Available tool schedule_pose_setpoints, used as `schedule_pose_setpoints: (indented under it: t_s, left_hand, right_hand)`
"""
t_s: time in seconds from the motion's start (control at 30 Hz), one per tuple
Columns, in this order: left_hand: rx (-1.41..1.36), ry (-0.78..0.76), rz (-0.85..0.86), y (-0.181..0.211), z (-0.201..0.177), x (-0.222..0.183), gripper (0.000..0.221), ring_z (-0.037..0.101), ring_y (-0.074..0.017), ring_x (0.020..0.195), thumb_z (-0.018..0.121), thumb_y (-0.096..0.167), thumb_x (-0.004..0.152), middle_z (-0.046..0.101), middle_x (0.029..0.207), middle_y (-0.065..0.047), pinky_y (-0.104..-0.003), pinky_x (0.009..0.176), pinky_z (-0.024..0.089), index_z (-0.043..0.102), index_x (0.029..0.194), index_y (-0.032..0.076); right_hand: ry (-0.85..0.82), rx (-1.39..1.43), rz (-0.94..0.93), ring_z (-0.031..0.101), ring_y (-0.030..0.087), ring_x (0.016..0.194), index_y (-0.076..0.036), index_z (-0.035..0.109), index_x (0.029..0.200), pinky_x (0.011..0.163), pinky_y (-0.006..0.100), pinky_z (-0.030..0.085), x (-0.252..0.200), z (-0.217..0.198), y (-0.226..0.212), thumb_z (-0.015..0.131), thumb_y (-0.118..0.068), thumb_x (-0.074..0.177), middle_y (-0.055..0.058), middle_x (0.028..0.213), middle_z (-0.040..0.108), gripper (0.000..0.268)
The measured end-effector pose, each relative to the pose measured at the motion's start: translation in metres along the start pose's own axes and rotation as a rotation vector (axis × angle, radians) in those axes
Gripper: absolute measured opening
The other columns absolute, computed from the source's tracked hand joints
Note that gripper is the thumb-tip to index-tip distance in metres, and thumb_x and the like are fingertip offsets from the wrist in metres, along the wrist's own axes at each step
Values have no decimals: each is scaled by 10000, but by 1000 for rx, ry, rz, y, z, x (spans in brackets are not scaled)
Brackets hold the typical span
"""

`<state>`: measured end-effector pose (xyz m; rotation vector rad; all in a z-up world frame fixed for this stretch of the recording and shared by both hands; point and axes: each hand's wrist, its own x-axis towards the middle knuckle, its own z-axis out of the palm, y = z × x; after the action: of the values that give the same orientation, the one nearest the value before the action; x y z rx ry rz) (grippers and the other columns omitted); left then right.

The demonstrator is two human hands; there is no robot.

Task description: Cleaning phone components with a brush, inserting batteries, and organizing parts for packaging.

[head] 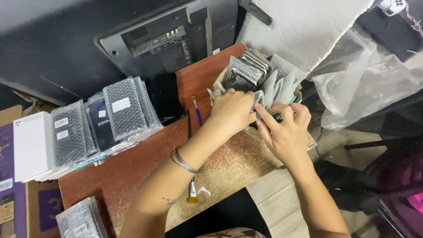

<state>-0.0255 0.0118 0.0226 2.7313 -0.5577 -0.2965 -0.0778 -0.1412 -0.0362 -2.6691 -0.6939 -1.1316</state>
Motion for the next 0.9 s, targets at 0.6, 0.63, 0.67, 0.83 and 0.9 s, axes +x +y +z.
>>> schedule_pose_setpoints:
  t_s: [0.6,0.63,0.67,0.83,0.9]
  left_hand:
    - [9,474,60,-8,53,-17,179,612,-298,771,651,161,710,595,745,-97,-580,891,356,591,856,77]
    - [35,508,71,-9,55,-16,187,609,-292,762,668,172,697,586,725,-93,-585,874,364,579,830,75]
    - [32,511,60,-8,56,-17,187,609,-292,762,668,172,697,586,725,-93,-585,874,364,579,830,75]
    - [-54,572,129,-8,46,-26,258,606,-337,693,659,143,664,585,666,-115,-649,843,375,531,884,97]
    - [-60,627,133,-11,53,-24,252,608,-335,672,656,131,668,581,673,-113,-638,842,387,546,893,112]
  right_hand:
    - [96,193,5,417,316,931,-115,635,839,842,475,356,-7,11,7,636,-198,859,53,937,494,85]
    - [109,197,2,419,318,925,-113,631,835,834,472,359,-8,11,7,643,-182,846,57,941,499,71]
    - [105,203,-6,419,318,925,-113,631,835,834,472,359,-9,15,8,643,-182,846,57,941,499,71]
    - [165,169,-14,398,350,910,-75,570,802,830,494,352,-12,26,4,648,-92,832,86,937,470,86]
    - [151,170,-17,397,357,917,-72,566,798,843,497,349,-10,25,2,646,-80,833,91,939,472,87]
